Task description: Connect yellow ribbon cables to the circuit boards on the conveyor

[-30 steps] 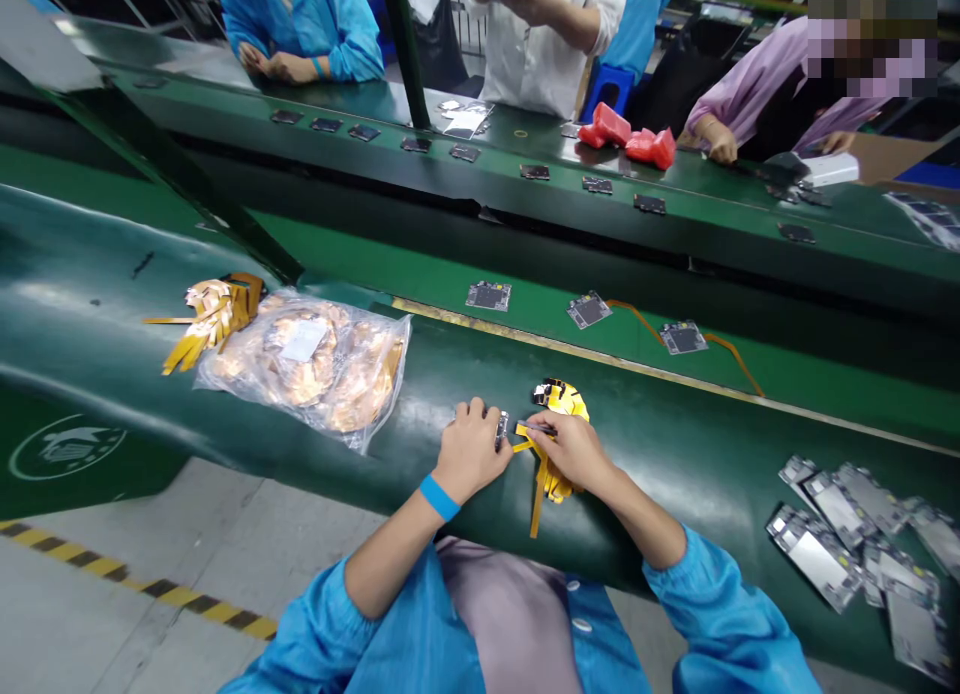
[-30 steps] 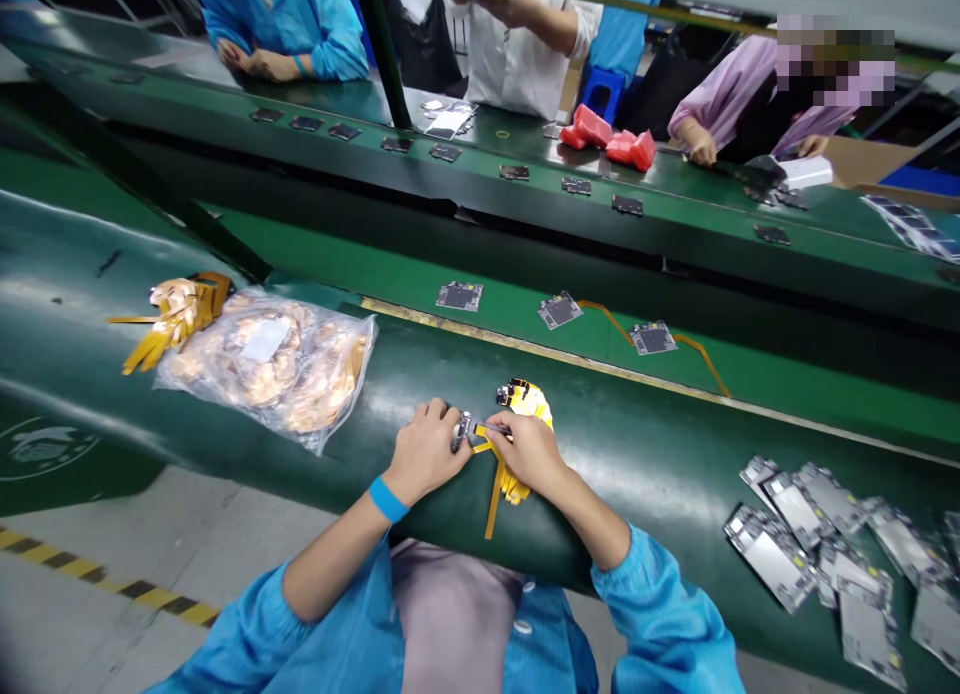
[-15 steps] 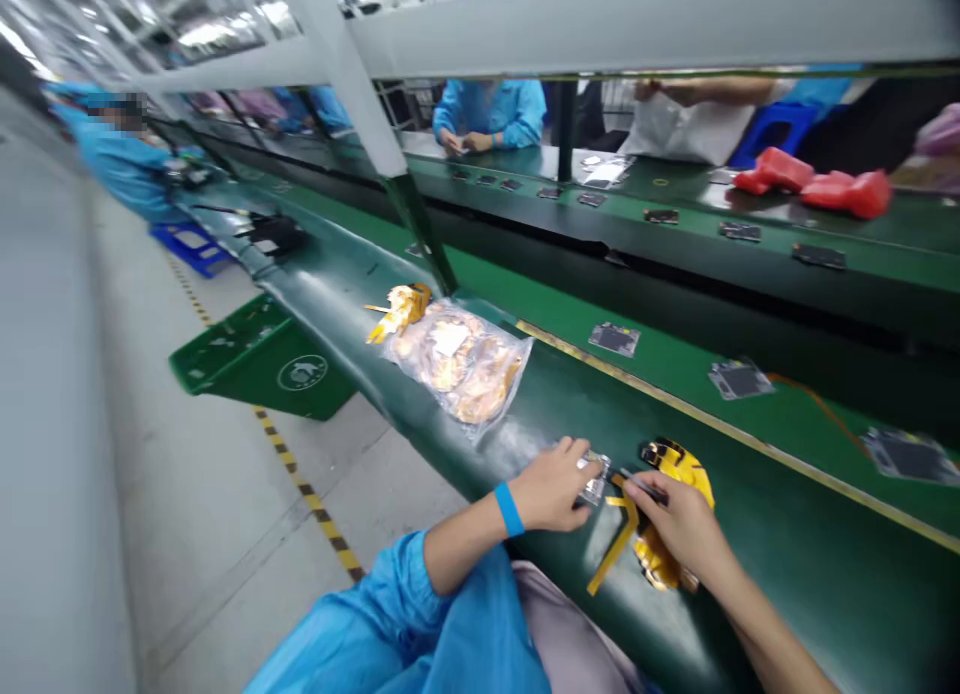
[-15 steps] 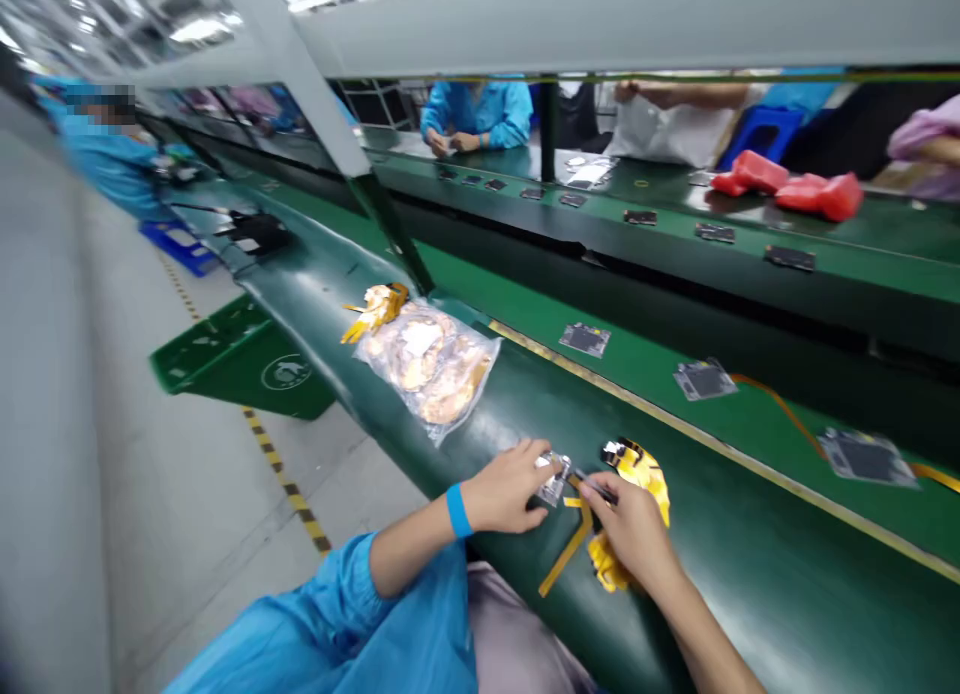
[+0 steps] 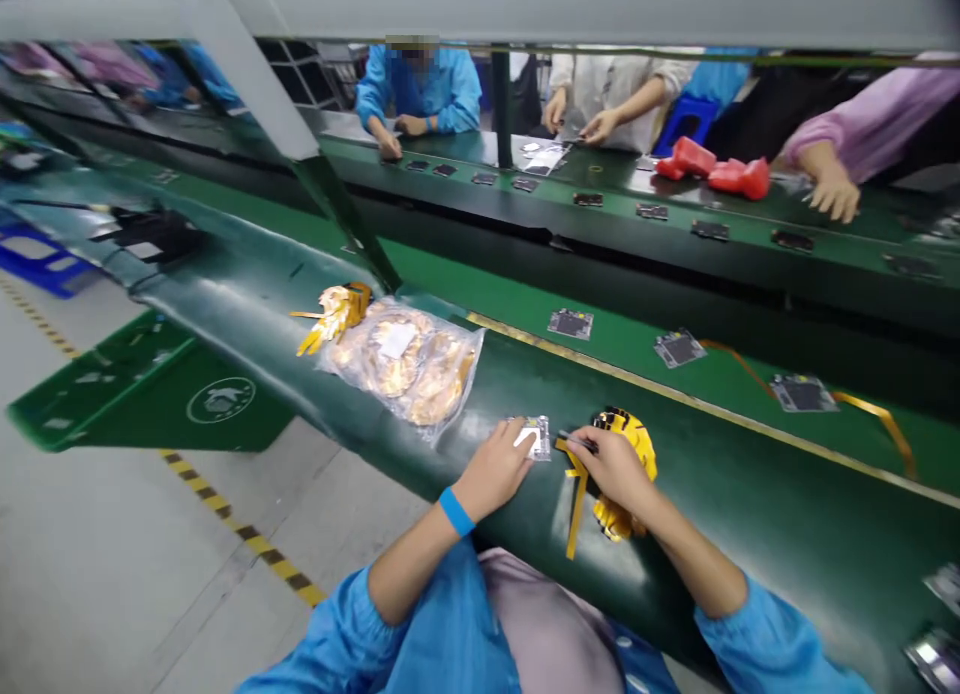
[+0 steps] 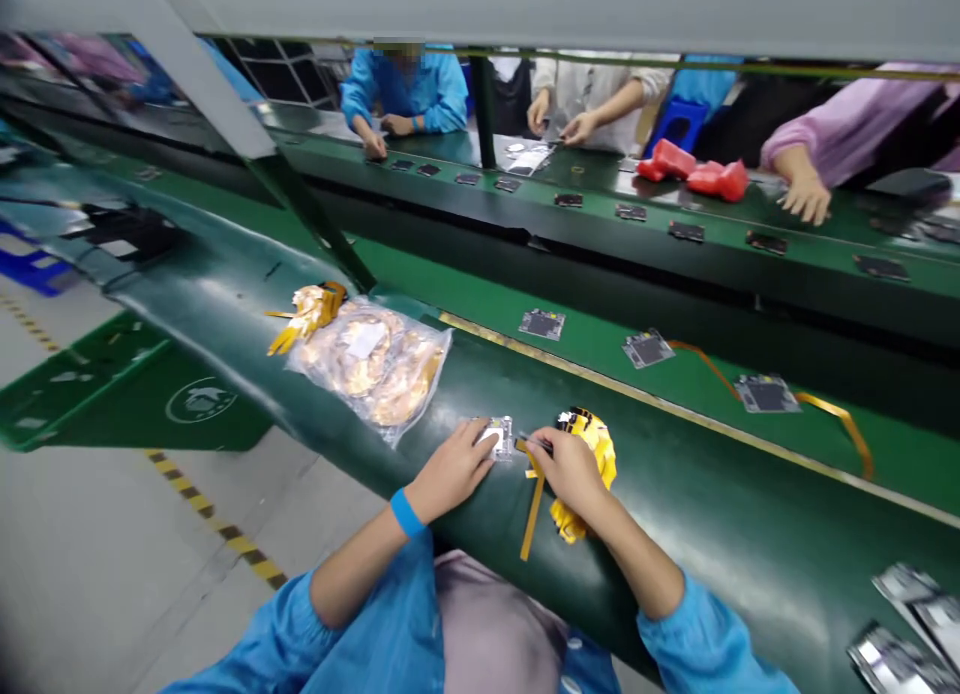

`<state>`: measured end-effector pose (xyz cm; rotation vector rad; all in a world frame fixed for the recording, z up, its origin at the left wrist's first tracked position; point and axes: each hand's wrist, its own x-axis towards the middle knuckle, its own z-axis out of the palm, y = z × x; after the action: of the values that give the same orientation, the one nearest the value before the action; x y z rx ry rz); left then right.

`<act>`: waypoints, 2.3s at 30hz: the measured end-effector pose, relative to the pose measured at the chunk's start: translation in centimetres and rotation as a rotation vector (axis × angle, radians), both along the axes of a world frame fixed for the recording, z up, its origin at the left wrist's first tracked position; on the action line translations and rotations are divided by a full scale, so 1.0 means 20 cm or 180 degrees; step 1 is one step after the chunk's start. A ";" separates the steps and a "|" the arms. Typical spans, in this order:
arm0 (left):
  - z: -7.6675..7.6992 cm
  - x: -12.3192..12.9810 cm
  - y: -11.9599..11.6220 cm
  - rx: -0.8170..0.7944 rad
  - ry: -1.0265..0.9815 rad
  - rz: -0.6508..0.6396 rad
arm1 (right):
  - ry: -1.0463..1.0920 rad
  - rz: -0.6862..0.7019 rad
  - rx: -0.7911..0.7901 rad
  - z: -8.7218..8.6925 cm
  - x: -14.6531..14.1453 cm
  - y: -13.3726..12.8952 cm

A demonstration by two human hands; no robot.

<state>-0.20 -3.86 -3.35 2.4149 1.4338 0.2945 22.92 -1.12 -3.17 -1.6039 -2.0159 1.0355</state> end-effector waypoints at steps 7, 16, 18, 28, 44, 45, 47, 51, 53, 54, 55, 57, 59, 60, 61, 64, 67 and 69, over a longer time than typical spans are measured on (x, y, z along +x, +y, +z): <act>-0.03 -0.01 -0.01 0.0173 -0.0045 -0.0043 | -0.0454 -0.0065 -0.0120 0.03 -0.05 0.02; -0.05 -0.02 -0.02 0.0355 0.0084 -0.0092 | -0.0563 -0.0039 -0.0246 0.03 -0.07 0.02; -0.05 -0.02 -0.03 0.0391 0.0083 -0.0086 | -0.0587 -0.0041 -0.0245 0.04 -0.07 0.02; -0.08 -0.04 -0.08 0.0513 -0.0001 -0.0147 | -0.0729 0.0178 -0.0539 0.07 -0.07 0.08; -0.09 0.01 -0.13 0.0340 -0.0027 -0.0092 | -0.1199 0.0655 -0.0686 0.15 -0.10 0.19; -0.09 0.01 -0.13 0.0333 -0.0008 -0.0093 | -0.1207 0.0632 -0.0672 0.14 -0.10 0.18; -0.09 0.02 -0.14 0.0311 0.0033 -0.0090 | -0.1249 0.0573 -0.0650 0.13 -0.10 0.17; -0.07 0.06 -0.14 0.0229 0.0186 -0.0041 | -0.1334 0.0532 -0.0607 0.13 -0.11 0.16; -0.06 0.08 -0.13 0.0173 0.0294 -0.0016 | -0.1311 0.0537 -0.0597 0.13 -0.12 0.15; -0.05 0.09 -0.13 0.0144 0.0345 -0.0010 | -0.1301 0.0535 -0.0595 0.13 -0.12 0.15; -0.04 0.10 -0.12 0.0121 0.0392 -0.0007 | -0.1300 0.0533 -0.0591 0.13 -0.12 0.15; -0.03 0.11 -0.12 0.0096 0.0482 -0.0012 | -0.1329 0.0529 -0.0565 0.14 -0.12 0.14; -0.02 0.11 -0.11 0.0092 0.0543 -0.0018 | -0.1361 0.0505 -0.0460 0.14 -0.11 0.12; -0.02 0.12 -0.11 0.0091 0.0550 -0.0020 | -0.1364 0.0497 -0.0356 0.14 -0.10 0.12; -0.01 0.12 -0.11 0.0088 0.0545 -0.0022 | -0.1361 0.0504 -0.0239 0.14 -0.10 0.11; -0.01 0.12 -0.11 0.0079 0.0517 -0.0023 | -0.1328 0.0635 0.0016 0.13 -0.10 0.09; -0.01 0.12 -0.11 0.0088 0.0531 -0.0011 | -0.1267 0.0726 0.0032 0.12 -0.11 0.08; -0.01 0.12 -0.11 0.0093 0.0523 -0.0010 | -0.1260 0.0724 0.0015 0.11 -0.11 0.08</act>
<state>2.11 -6.00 -3.55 2.5150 1.5031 0.1193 20.64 0.43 -0.92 -1.7139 -2.5059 0.8328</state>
